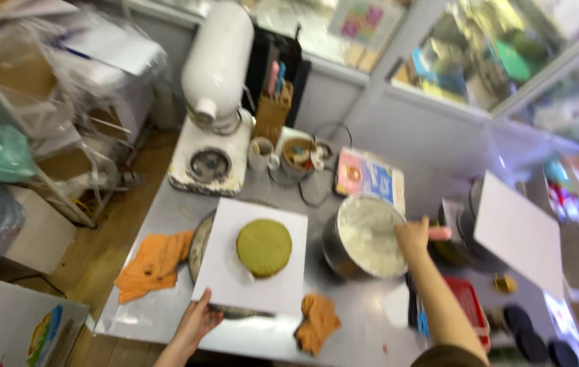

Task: The person opens a chest freezer and takes out a metal bowl of white cream, then places a cake layer on a white board on the turntable. They scoop cream with a spatula and spread it over the layer, spread a brown filling onto another cake layer with a spatula, and stack the filled layer on top of the creamed layer.

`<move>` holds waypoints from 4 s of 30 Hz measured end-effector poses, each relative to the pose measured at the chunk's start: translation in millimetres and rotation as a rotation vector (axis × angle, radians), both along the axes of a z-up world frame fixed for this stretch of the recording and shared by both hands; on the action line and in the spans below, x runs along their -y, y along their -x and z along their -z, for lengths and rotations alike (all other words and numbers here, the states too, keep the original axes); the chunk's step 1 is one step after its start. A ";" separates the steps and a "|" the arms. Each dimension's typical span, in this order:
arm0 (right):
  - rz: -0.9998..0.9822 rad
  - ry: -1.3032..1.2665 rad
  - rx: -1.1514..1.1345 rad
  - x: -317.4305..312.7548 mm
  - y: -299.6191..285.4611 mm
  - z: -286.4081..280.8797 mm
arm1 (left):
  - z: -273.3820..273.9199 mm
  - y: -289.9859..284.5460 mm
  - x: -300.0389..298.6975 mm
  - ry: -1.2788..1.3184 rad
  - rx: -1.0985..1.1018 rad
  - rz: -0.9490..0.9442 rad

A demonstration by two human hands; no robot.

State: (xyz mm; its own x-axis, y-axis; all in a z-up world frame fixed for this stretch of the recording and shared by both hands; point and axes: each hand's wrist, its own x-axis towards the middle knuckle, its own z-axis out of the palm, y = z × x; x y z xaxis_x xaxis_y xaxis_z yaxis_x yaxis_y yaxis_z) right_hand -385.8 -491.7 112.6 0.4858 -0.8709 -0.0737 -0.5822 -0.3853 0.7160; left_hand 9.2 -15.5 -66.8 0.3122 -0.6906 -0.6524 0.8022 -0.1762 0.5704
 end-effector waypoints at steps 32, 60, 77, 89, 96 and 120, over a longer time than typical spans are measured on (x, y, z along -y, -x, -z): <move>0.284 -0.475 0.680 -31.0 -7.3 17.6 | -5.1 -3.7 4.4 0.002 0.058 0.178; -0.424 -0.769 0.407 -277.4 -237.8 -259.4 | -1.0 23.8 -13.5 0.336 -0.022 0.365; -0.415 -0.597 0.183 -315.7 -279.9 -233.3 | 1.8 -4.3 18.2 0.218 0.215 0.224; -0.374 -0.611 0.130 -322.2 -287.0 -243.1 | -3.0 -5.5 15.9 0.218 0.179 0.250; -0.351 -0.548 0.114 -306.2 -294.8 -275.0 | 8.2 9.6 26.9 0.234 0.148 0.180; -0.466 -0.378 -0.244 -304.1 -355.5 -225.4 | 34.7 -25.4 73.3 0.268 0.165 0.067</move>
State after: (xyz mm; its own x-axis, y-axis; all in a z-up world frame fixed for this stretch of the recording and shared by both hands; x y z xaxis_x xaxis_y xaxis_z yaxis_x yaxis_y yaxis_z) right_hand -30.2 -187.5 338.0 0.7371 -0.4654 -0.4900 -0.1311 -0.8098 0.5719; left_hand 34.5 -88.8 -101.5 0.3463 -0.8536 -0.3891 0.6868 -0.0518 0.7250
